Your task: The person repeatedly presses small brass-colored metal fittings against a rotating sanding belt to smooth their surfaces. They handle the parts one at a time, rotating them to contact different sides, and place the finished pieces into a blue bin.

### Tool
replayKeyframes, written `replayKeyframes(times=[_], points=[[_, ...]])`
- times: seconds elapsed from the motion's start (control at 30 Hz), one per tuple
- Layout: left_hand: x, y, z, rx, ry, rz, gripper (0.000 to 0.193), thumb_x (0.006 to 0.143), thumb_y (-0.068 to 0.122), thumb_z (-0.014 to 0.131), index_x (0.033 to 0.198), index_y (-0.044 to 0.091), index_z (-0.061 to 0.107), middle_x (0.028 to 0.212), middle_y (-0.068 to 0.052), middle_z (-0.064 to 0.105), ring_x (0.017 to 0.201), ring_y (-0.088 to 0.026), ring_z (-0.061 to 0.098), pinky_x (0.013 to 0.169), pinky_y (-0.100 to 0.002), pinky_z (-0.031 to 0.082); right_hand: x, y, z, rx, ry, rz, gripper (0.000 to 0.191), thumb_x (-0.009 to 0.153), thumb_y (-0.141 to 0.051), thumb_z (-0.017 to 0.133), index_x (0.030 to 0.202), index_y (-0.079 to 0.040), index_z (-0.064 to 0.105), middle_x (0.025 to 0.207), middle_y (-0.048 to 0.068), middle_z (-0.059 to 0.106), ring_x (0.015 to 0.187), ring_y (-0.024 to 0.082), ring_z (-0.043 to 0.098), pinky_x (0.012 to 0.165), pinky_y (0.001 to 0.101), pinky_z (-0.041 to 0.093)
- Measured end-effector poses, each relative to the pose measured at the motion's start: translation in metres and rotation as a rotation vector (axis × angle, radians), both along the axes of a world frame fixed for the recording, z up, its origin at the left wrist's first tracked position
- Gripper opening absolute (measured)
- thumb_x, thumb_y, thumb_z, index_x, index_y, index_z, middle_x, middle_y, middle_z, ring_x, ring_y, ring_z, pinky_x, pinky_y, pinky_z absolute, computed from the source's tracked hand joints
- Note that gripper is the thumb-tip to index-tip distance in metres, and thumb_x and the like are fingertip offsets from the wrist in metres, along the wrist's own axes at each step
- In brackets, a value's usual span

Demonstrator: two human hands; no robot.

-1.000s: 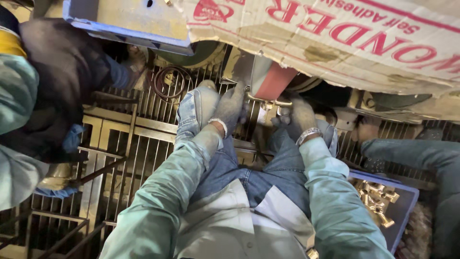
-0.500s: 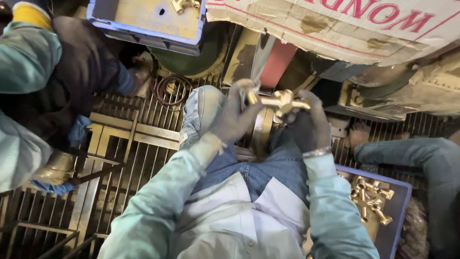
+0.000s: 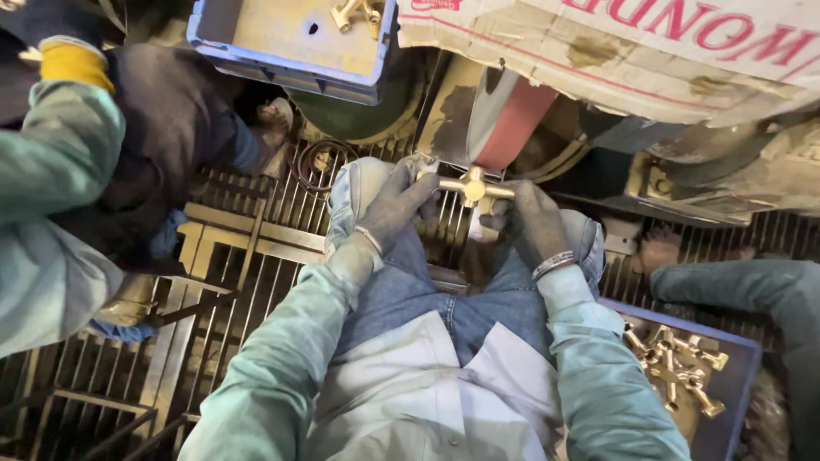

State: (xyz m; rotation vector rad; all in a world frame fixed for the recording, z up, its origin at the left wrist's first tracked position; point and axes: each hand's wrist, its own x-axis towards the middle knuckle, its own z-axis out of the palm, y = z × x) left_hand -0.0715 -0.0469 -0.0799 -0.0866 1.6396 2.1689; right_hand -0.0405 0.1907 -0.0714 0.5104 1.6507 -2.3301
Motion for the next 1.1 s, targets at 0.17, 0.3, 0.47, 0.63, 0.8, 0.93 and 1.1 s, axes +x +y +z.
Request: replayKeyframes(times=[0.17, 0.3, 0.47, 0.63, 0.8, 0.93, 1.1], points=[[-0.003, -0.017, -0.015, -0.1, -0.036, -0.01, 0.029, 0.101, 0.03, 0.063, 0.111, 0.002, 0.059, 0.079, -0.004, 0.065, 0.064, -0.015, 0.063, 0.059, -0.029, 0.052, -0.014, -0.005, -0.015, 0.246, -0.027, 0.054, 0.048, 0.108, -0.042, 0.04, 0.115, -0.001, 0.064, 0.084, 0.008, 0.067, 0.067, 0.016, 0.066, 0.061, 0.0296, 0.057], [-0.015, -0.009, -0.014, -0.053, -0.19, 0.07, 0.026, 0.096, 0.031, 0.063, 0.105, 0.009, 0.053, 0.076, -0.002, 0.063, 0.059, -0.014, 0.058, 0.054, -0.03, 0.05, -0.036, -0.009, -0.027, 0.058, -0.194, -0.019, 0.049, 0.107, -0.049, 0.045, 0.114, -0.003, 0.061, 0.079, 0.007, 0.066, 0.059, 0.017, 0.063, 0.056, 0.0297, 0.053], [-0.026, 0.005, -0.015, -0.161, -0.122, 0.07, 0.029, 0.098, 0.029, 0.063, 0.107, 0.005, 0.051, 0.075, -0.005, 0.061, 0.06, -0.015, 0.059, 0.057, -0.03, 0.053, -0.058, -0.006, -0.043, 0.269, 0.032, 0.233, 0.046, 0.091, -0.034, 0.063, 0.123, -0.002, 0.051, 0.082, 0.005, 0.065, 0.068, 0.016, 0.064, 0.064, 0.0342, 0.058], [-0.035, 0.008, -0.02, -0.084, -0.166, 0.091, 0.03, 0.096, 0.026, 0.064, 0.113, 0.006, 0.048, 0.077, -0.004, 0.058, 0.063, -0.014, 0.058, 0.058, -0.03, 0.053, -0.072, -0.006, -0.059, -0.488, -0.358, -0.008, 0.049, 0.1, -0.045, 0.052, 0.114, 0.001, 0.059, 0.079, 0.005, 0.059, 0.072, 0.02, 0.058, 0.089, 0.0468, 0.062], [-0.045, 0.007, -0.027, 0.041, -0.206, 0.099, 0.029, 0.097, 0.023, 0.063, 0.116, 0.006, 0.048, 0.082, -0.003, 0.057, 0.067, -0.014, 0.058, 0.06, -0.031, 0.055, -0.073, -0.004, -0.068, -0.785, -0.345, -0.047, 0.046, 0.11, -0.039, 0.052, 0.119, 0.004, 0.061, 0.089, 0.008, 0.063, 0.077, 0.02, 0.059, 0.077, 0.0331, 0.05], [-0.048, 0.005, -0.031, 0.07, -0.248, 0.108, 0.027, 0.097, 0.022, 0.062, 0.114, 0.006, 0.049, 0.083, -0.003, 0.057, 0.066, -0.014, 0.057, 0.059, -0.032, 0.054, -0.069, -0.003, -0.07, -0.468, -0.302, 0.022, 0.044, 0.107, -0.043, 0.051, 0.112, -0.001, 0.061, 0.076, 0.006, 0.06, 0.07, 0.019, 0.059, 0.084, 0.0339, 0.056], [-0.058, 0.006, -0.036, 0.104, -0.293, 0.115, 0.027, 0.097, 0.026, 0.063, 0.11, 0.006, 0.05, 0.081, -0.004, 0.057, 0.062, -0.014, 0.054, 0.055, -0.032, 0.051, -0.068, -0.003, -0.061, -0.306, -0.276, -0.012, 0.038, 0.107, -0.039, 0.052, 0.112, -0.003, 0.063, 0.07, 0.002, 0.057, 0.059, 0.015, 0.053, 0.077, 0.0368, 0.057]])
